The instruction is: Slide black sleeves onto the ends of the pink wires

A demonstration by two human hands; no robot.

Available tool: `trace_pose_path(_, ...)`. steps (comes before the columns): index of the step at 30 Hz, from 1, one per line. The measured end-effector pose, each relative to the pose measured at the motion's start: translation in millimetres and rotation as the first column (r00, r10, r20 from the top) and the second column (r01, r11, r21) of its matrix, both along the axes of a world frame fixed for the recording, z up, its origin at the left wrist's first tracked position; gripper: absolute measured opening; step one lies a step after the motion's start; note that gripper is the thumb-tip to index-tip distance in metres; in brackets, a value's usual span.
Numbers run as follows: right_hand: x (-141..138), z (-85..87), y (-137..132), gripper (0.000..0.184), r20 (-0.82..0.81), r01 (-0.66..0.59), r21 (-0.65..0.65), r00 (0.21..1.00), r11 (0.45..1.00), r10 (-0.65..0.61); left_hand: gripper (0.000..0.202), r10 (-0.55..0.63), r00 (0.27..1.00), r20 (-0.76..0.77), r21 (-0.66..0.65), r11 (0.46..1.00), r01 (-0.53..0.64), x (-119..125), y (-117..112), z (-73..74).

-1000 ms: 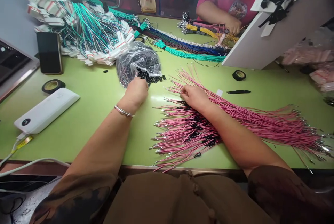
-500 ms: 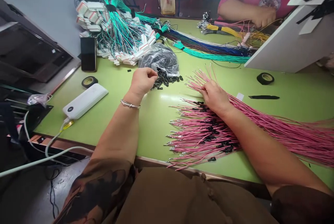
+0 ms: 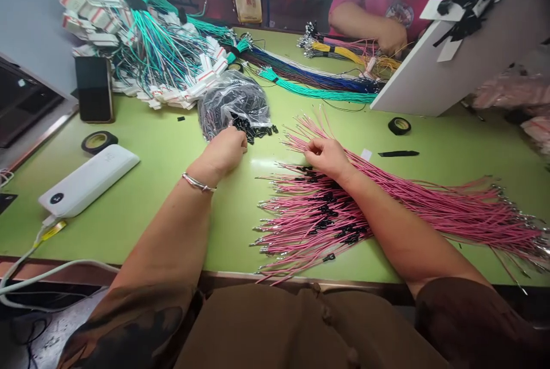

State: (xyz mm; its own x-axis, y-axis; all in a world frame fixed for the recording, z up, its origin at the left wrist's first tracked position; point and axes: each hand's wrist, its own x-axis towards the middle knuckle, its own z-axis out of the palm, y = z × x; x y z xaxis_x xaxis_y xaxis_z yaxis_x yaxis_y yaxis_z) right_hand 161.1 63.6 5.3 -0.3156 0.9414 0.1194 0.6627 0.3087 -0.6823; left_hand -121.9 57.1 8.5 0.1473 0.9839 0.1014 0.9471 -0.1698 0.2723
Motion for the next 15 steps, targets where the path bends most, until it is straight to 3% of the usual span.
trace_pose_path(3, -1.2, 1.4, -0.6, 0.010, -0.024, 0.052, -0.038, 0.998, 0.998, -0.053, 0.011, 0.002, 1.000, 0.019, 0.022, 1.000, -0.002, 11.7, -5.9, 9.1)
trace_pose_path(6, -1.2, 2.7, -2.2, 0.010, -0.068, 0.080, -0.033, 0.994, 0.996, -0.082, 0.008, 0.086, 0.948, 0.305, 0.029, 0.995, -0.100, 29.7, -12.7, 19.3)
trace_pose_path(8, -1.1, 3.9, -3.9, 0.010, -0.109, 0.092, -0.026, 0.990, 0.995, -0.094, 0.005, 0.154, 0.787, 0.597, -0.062, 0.987, -0.146, 43.9, -16.3, 21.8)
trace_pose_path(10, -1.0, 5.1, -5.7, 0.010, -0.144, 0.112, -0.012, 0.983, 0.994, -0.113, 0.001, 0.234, 0.535, 0.812, -0.212, 0.972, -0.103, 58.1, -18.8, 19.7)
trace_pose_path(12, -0.7, 5.3, -6.8, 0.011, -0.163, 0.124, 0.012, 0.979, 0.992, -0.120, 0.007, 0.315, 0.302, 0.900, -0.329, 0.944, -0.006, 70.2, -20.1, 14.7)
trace_pose_path(15, 0.3, 3.3, -6.8, 0.012, -0.168, 0.101, 0.047, 0.981, 0.994, -0.092, 0.017, 0.387, 0.107, 0.916, -0.398, 0.911, 0.107, 81.3, -20.2, 7.5)
